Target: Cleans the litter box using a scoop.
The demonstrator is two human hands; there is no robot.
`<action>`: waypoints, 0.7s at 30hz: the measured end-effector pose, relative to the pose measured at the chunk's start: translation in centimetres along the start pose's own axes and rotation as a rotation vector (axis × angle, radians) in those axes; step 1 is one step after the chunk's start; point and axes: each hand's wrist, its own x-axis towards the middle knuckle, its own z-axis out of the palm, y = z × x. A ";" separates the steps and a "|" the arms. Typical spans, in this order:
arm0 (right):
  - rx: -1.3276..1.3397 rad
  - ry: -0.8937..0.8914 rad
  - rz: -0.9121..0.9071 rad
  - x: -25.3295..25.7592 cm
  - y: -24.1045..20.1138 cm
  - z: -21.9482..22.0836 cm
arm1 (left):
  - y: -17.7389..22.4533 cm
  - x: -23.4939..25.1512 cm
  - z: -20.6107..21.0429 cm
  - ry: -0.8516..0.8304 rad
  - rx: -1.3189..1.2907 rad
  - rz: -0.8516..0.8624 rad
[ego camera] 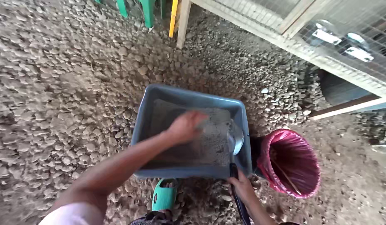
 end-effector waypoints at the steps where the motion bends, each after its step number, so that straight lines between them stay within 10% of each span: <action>1: 0.053 0.010 0.012 0.4 -0.3 0.1 | -2.5 3.5 -0.9 0.082 0.111 -0.031; 7: 0.063 -0.046 0.031 1.2 -2.0 0.8 | -11.6 10.4 -0.6 -0.195 0.381 -0.385; 16: -0.640 -0.169 0.114 7.4 -7.9 -1.4 | -11.5 0.4 -2.9 -0.134 0.162 -0.859; 21: -0.760 -0.110 0.095 10.8 -14.5 1.1 | -7.2 -6.9 3.1 -0.115 -0.320 -0.853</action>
